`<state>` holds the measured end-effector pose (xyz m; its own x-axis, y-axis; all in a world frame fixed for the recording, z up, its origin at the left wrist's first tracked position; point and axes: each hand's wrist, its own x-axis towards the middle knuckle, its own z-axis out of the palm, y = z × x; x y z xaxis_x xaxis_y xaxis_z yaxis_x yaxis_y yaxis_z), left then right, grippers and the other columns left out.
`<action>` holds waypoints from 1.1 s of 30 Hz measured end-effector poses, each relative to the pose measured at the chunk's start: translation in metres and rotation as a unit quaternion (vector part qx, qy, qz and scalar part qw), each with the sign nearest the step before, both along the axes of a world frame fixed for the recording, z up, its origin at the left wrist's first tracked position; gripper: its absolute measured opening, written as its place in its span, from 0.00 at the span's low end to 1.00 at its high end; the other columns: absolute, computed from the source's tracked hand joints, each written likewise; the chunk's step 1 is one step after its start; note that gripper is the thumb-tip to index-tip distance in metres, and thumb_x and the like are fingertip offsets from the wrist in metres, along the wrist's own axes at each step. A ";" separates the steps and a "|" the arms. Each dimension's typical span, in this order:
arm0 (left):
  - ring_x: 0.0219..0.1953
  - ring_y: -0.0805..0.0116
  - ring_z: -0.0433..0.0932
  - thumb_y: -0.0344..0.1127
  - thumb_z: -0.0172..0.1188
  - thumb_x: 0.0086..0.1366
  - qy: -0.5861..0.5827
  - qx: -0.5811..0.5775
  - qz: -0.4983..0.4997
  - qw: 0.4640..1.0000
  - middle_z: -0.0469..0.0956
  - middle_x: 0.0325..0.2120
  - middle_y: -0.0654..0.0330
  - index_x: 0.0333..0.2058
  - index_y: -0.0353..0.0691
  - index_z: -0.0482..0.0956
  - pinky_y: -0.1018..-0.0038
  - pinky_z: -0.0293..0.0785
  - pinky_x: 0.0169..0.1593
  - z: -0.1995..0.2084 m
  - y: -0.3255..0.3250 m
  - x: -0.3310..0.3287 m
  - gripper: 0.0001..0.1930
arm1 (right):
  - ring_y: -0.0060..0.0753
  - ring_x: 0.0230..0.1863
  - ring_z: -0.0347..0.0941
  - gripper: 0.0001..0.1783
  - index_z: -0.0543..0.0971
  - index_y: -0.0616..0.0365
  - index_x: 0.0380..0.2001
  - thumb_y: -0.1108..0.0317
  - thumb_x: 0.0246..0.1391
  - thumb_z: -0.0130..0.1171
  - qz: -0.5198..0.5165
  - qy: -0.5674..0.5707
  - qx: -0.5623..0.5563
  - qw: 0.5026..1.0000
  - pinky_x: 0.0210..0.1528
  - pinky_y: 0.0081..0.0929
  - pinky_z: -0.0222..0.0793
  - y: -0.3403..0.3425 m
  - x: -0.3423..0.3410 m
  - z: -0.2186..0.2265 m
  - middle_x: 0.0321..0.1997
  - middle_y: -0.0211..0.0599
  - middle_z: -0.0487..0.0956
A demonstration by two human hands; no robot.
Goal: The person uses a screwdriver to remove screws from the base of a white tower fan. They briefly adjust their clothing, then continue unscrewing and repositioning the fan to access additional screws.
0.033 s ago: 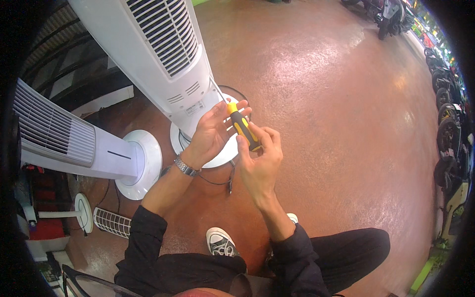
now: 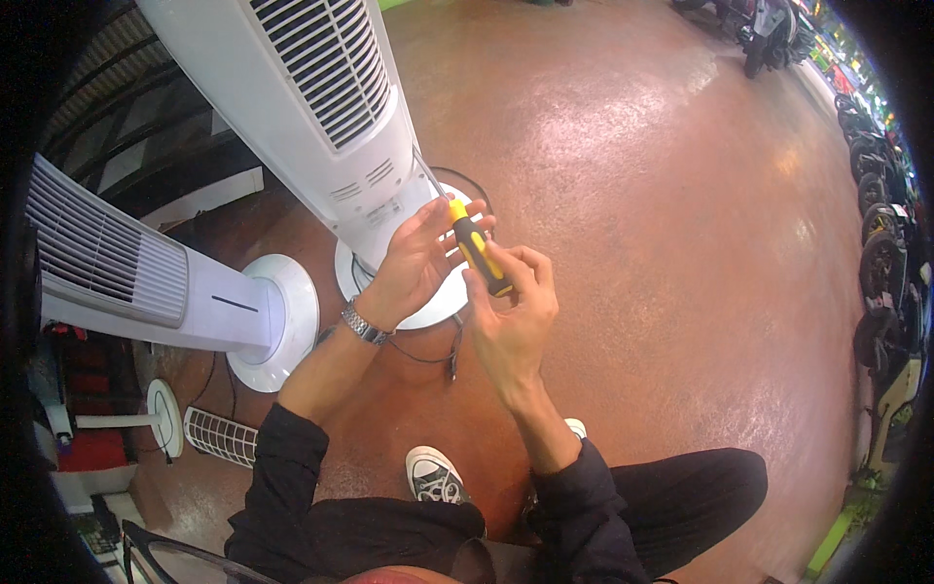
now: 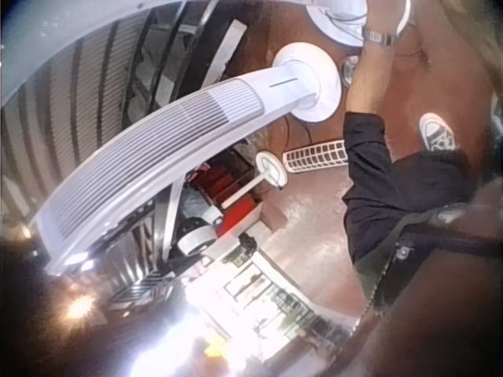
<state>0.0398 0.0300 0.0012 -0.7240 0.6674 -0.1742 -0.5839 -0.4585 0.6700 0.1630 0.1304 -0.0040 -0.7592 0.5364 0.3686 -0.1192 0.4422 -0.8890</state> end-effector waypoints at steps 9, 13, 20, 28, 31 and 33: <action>0.56 0.63 0.77 0.40 0.54 0.75 0.009 0.044 0.022 0.999 0.76 0.52 0.51 0.53 0.38 0.68 0.62 0.76 0.61 0.002 0.001 -0.003 0.15 | 0.28 0.40 0.77 0.20 0.78 0.67 0.52 0.67 0.61 0.65 -0.019 -0.036 -0.105 0.994 0.38 0.22 0.75 -0.005 -0.005 0.008 0.47 0.38 0.74; 0.57 0.61 0.77 0.38 0.54 0.75 -0.004 0.010 0.018 1.000 0.75 0.54 0.48 0.53 0.38 0.68 0.64 0.76 0.61 0.001 0.003 -0.005 0.14 | 0.30 0.37 0.78 0.23 0.80 0.60 0.51 0.75 0.50 0.71 -0.011 0.054 -0.002 0.998 0.39 0.25 0.76 0.001 -0.008 -0.004 0.46 0.37 0.76; 0.59 0.58 0.75 0.36 0.54 0.75 0.044 0.021 0.018 0.999 0.73 0.56 0.46 0.58 0.37 0.60 0.61 0.74 0.64 -0.009 -0.001 -0.009 0.19 | 0.27 0.47 0.77 0.25 0.75 0.62 0.56 0.77 0.56 0.67 0.002 0.013 -0.066 0.998 0.45 0.20 0.79 -0.007 -0.007 0.011 0.49 0.37 0.72; 0.61 0.55 0.74 0.35 0.51 0.76 -0.009 0.070 0.004 0.997 0.70 0.59 0.45 0.58 0.41 0.63 0.61 0.74 0.65 -0.002 -0.001 -0.007 0.16 | 0.27 0.47 0.75 0.21 0.77 0.67 0.53 0.76 0.56 0.65 -0.001 0.013 -0.073 0.997 0.44 0.21 0.76 -0.003 -0.006 0.003 0.48 0.38 0.72; 0.61 0.56 0.74 0.35 0.52 0.75 0.046 0.022 -0.004 0.999 0.70 0.59 0.44 0.59 0.39 0.62 0.62 0.76 0.64 -0.004 -0.002 -0.007 0.18 | 0.30 0.49 0.74 0.20 0.80 0.64 0.51 0.78 0.52 0.66 -0.007 0.031 -0.105 0.994 0.48 0.26 0.75 -0.005 0.000 -0.001 0.48 0.38 0.71; 0.61 0.56 0.74 0.34 0.52 0.75 0.074 0.008 -0.021 0.997 0.70 0.59 0.43 0.61 0.38 0.60 0.63 0.77 0.63 -0.004 0.000 -0.003 0.20 | 0.31 0.49 0.74 0.19 0.80 0.64 0.49 0.80 0.51 0.65 -0.016 0.042 -0.103 0.994 0.49 0.26 0.74 -0.004 0.006 -0.008 0.48 0.38 0.71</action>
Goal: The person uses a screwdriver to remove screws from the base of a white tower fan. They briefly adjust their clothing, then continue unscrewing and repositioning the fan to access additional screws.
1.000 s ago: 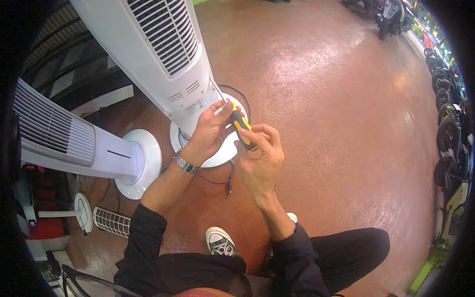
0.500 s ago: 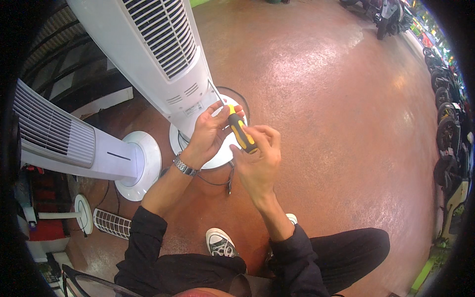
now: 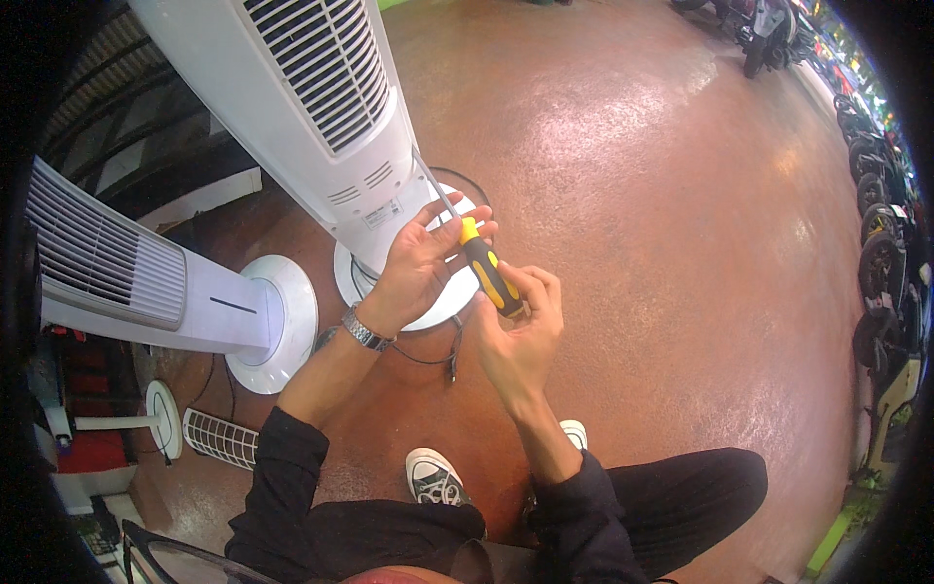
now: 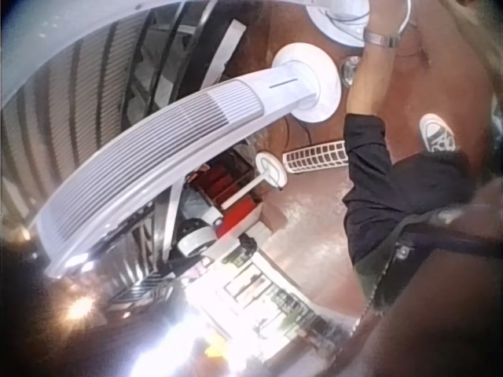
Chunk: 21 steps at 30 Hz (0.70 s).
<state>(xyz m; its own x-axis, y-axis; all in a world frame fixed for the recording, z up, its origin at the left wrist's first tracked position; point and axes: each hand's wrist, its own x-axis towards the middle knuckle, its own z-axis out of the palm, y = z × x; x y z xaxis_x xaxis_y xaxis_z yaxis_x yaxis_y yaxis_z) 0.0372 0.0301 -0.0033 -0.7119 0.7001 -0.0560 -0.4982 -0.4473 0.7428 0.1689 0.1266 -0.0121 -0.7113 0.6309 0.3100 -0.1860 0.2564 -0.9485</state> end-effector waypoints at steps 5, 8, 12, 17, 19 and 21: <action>0.61 0.55 0.74 0.31 0.54 0.74 -0.020 -0.009 -0.012 1.000 0.70 0.59 0.41 0.62 0.37 0.58 0.64 0.78 0.62 -0.002 0.002 0.009 0.23 | 0.29 0.50 0.72 0.19 0.79 0.66 0.47 0.81 0.50 0.64 0.001 0.005 -0.012 1.000 0.50 0.26 0.73 0.003 0.012 -0.005 0.48 0.38 0.70; 0.60 0.55 0.76 0.30 0.55 0.73 -0.035 -0.005 -0.018 0.999 0.73 0.57 0.43 0.62 0.39 0.59 0.63 0.79 0.62 -0.008 0.006 0.013 0.22 | 0.29 0.49 0.72 0.19 0.78 0.66 0.47 0.82 0.50 0.64 0.000 0.003 -0.011 1.000 0.50 0.25 0.72 0.006 0.018 -0.007 0.48 0.38 0.69; 0.59 0.56 0.76 0.30 0.54 0.73 -0.041 -0.009 -0.025 0.999 0.73 0.57 0.43 0.61 0.39 0.59 0.64 0.79 0.62 -0.012 0.007 0.017 0.22 | 0.28 0.49 0.71 0.18 0.78 0.66 0.47 0.82 0.51 0.64 0.001 -0.004 -0.012 1.000 0.51 0.25 0.71 0.007 0.023 -0.011 0.48 0.37 0.69; 0.59 0.56 0.76 0.30 0.54 0.74 -0.057 -0.027 -0.030 0.998 0.73 0.57 0.44 0.60 0.39 0.58 0.64 0.79 0.62 -0.017 0.006 0.021 0.21 | 0.29 0.49 0.71 0.18 0.78 0.65 0.46 0.81 0.50 0.64 -0.004 -0.018 -0.012 1.000 0.51 0.27 0.71 0.006 0.026 -0.011 0.46 0.37 0.70; 0.59 0.57 0.76 0.29 0.54 0.74 -0.060 -0.024 -0.033 0.997 0.73 0.56 0.44 0.60 0.39 0.59 0.64 0.79 0.62 -0.018 0.006 0.023 0.20 | 0.30 0.48 0.72 0.18 0.78 0.65 0.46 0.81 0.49 0.64 -0.005 -0.025 -0.008 1.000 0.51 0.28 0.71 0.008 0.029 -0.015 0.46 0.37 0.70; 0.59 0.57 0.76 0.29 0.53 0.74 -0.035 -0.037 -0.036 0.998 0.73 0.57 0.45 0.59 0.39 0.59 0.64 0.79 0.62 -0.017 0.007 0.025 0.20 | 0.31 0.48 0.72 0.18 0.77 0.64 0.46 0.80 0.49 0.65 -0.003 -0.033 -0.014 0.999 0.51 0.29 0.71 0.009 0.032 -0.018 0.46 0.38 0.70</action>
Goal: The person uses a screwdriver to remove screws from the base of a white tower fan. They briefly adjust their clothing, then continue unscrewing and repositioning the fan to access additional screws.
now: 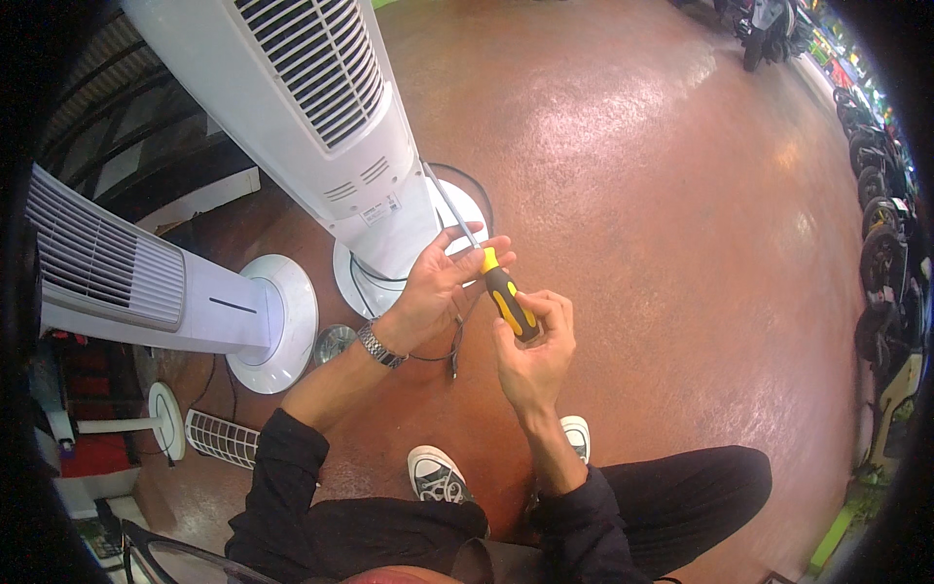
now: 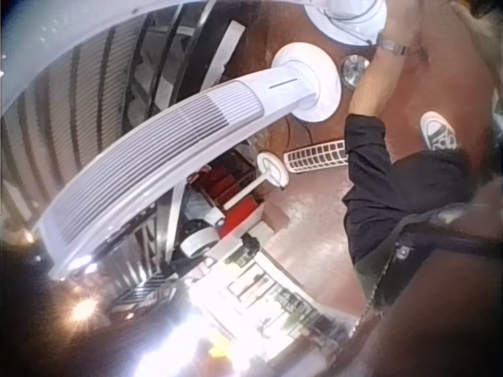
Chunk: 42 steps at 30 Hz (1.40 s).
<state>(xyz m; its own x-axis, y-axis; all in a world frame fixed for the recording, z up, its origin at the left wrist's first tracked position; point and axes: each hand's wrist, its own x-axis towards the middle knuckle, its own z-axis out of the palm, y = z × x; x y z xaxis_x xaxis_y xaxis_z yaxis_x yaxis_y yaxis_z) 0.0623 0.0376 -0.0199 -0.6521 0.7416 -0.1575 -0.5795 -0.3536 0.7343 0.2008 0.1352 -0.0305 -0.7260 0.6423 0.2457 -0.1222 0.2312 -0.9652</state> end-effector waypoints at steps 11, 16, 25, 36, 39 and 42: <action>0.48 0.62 0.83 0.31 0.61 0.71 0.196 -0.149 0.037 0.969 0.82 0.42 0.50 0.56 0.35 0.68 0.68 0.82 0.53 -0.012 -0.016 0.006 0.19 | 0.28 0.46 0.78 0.19 0.77 0.67 0.55 0.73 0.62 0.59 0.034 -0.056 -0.110 0.992 0.48 0.24 0.73 -0.011 -0.001 -0.011 0.47 0.44 0.82; 0.43 0.65 0.81 0.31 0.62 0.68 0.584 -0.251 0.434 0.638 0.77 0.44 0.53 0.53 0.32 0.68 0.74 0.80 0.47 -0.015 -0.086 -0.031 0.19 | 0.20 0.37 0.75 0.18 0.79 0.68 0.54 0.72 0.62 0.58 0.052 0.002 -0.141 0.989 0.40 0.18 0.69 -0.010 -0.014 0.010 0.38 0.38 0.82; 0.71 0.54 0.55 0.77 0.64 0.51 0.602 -0.254 0.316 0.688 0.59 0.63 0.49 0.68 0.48 0.54 0.51 0.58 0.71 0.082 -0.145 -0.149 0.56 | 0.08 0.14 0.59 0.23 0.77 0.65 0.58 0.61 0.68 0.50 0.060 -0.090 -0.213 0.971 0.14 0.11 0.51 -0.010 -0.023 0.018 0.31 0.35 0.78; 0.72 0.58 0.57 0.83 0.62 0.43 0.586 -0.243 0.337 0.695 0.60 0.65 0.53 0.67 0.51 0.58 0.48 0.56 0.73 0.068 -0.140 -0.158 0.59 | 0.11 0.05 0.53 0.43 0.61 0.72 0.66 0.41 0.66 0.45 0.087 -0.247 -0.399 0.879 0.07 0.11 0.50 0.012 -0.028 0.062 0.28 0.40 0.75; 0.71 0.58 0.58 0.83 0.63 0.43 0.581 -0.239 0.330 0.704 0.61 0.65 0.53 0.66 0.52 0.59 0.49 0.55 0.73 0.066 -0.143 -0.158 0.59 | 0.11 0.05 0.53 0.43 0.62 0.72 0.65 0.40 0.65 0.46 0.082 -0.267 -0.402 0.872 0.06 0.11 0.51 0.011 -0.029 0.069 0.28 0.41 0.75; 0.71 0.58 0.59 0.82 0.64 0.43 0.556 -0.226 0.328 0.729 0.61 0.65 0.54 0.66 0.52 0.60 0.50 0.55 0.73 0.059 -0.142 -0.161 0.58 | 0.11 0.06 0.54 0.39 0.61 0.72 0.65 0.45 0.68 0.43 0.132 -0.195 -0.436 0.869 0.06 0.10 0.52 0.015 -0.030 0.061 0.30 0.41 0.76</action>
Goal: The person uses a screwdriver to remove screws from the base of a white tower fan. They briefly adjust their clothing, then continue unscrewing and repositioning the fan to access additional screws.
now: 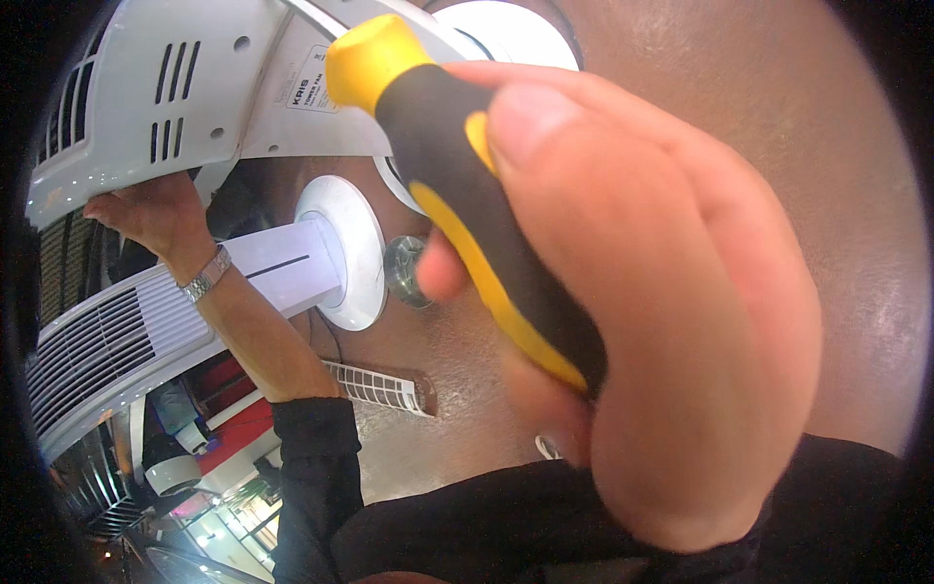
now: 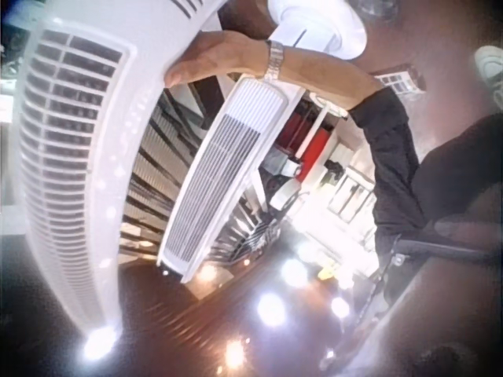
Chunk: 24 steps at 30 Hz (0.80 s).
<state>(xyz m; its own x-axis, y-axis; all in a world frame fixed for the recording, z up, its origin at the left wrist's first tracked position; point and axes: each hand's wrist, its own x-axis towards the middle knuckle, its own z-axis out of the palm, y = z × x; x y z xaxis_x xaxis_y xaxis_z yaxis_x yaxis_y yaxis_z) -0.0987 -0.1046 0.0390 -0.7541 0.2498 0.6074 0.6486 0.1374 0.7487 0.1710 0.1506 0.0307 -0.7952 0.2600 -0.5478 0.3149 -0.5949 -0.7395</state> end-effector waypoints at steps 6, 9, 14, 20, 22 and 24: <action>0.70 0.62 0.58 0.80 0.63 0.46 -0.030 0.028 -0.007 0.999 0.63 0.65 0.59 0.65 0.50 0.62 0.55 0.57 0.72 -0.004 -0.012 -0.004 0.55 | 0.09 0.08 0.60 0.24 0.66 0.69 0.50 0.54 0.73 0.39 -0.005 0.098 -0.204 0.974 0.06 0.04 0.56 -0.004 -0.032 -0.011 0.34 0.42 0.76; 0.68 0.63 0.61 0.75 0.65 0.51 -0.016 0.060 -0.043 0.997 0.66 0.63 0.62 0.64 0.47 0.65 0.56 0.59 0.69 -0.008 -0.007 -0.010 0.50 | 0.08 0.07 0.61 0.22 0.68 0.65 0.42 0.53 0.73 0.38 0.047 0.125 -0.265 0.955 0.05 0.03 0.58 0.003 -0.036 -0.017 0.20 0.33 0.72; 0.64 0.62 0.64 0.71 0.67 0.54 0.007 0.054 -0.053 0.997 0.68 0.59 0.61 0.62 0.42 0.65 0.57 0.60 0.66 -0.011 -0.017 -0.015 0.48 | 0.07 0.08 0.60 0.27 0.70 0.71 0.50 0.52 0.72 0.41 0.064 0.110 -0.132 0.983 0.07 0.03 0.54 0.012 -0.043 -0.009 0.22 0.32 0.75; 0.65 0.60 0.63 0.71 0.70 0.51 0.007 0.057 -0.028 0.998 0.68 0.57 0.57 0.60 0.39 0.64 0.56 0.60 0.65 -0.012 -0.017 -0.014 0.50 | 0.08 0.11 0.58 0.32 0.69 0.69 0.63 0.52 0.67 0.50 0.036 0.126 0.218 0.967 0.09 0.06 0.51 0.002 -0.042 -0.009 0.33 0.37 0.76; 0.65 0.60 0.63 0.70 0.71 0.51 0.011 0.054 -0.030 0.998 0.68 0.56 0.57 0.60 0.39 0.64 0.56 0.60 0.66 -0.013 -0.016 -0.012 0.50 | 0.09 0.10 0.59 0.32 0.68 0.68 0.63 0.52 0.68 0.50 0.048 0.126 0.174 0.976 0.08 0.05 0.52 0.008 -0.043 -0.007 0.32 0.36 0.75; 0.65 0.59 0.63 0.70 0.71 0.50 0.013 0.051 -0.031 0.998 0.68 0.56 0.56 0.60 0.39 0.64 0.55 0.60 0.66 -0.014 -0.017 -0.013 0.51 | 0.08 0.10 0.60 0.32 0.64 0.68 0.64 0.53 0.69 0.49 0.065 0.116 0.090 0.987 0.08 0.04 0.54 0.014 -0.043 -0.005 0.32 0.36 0.74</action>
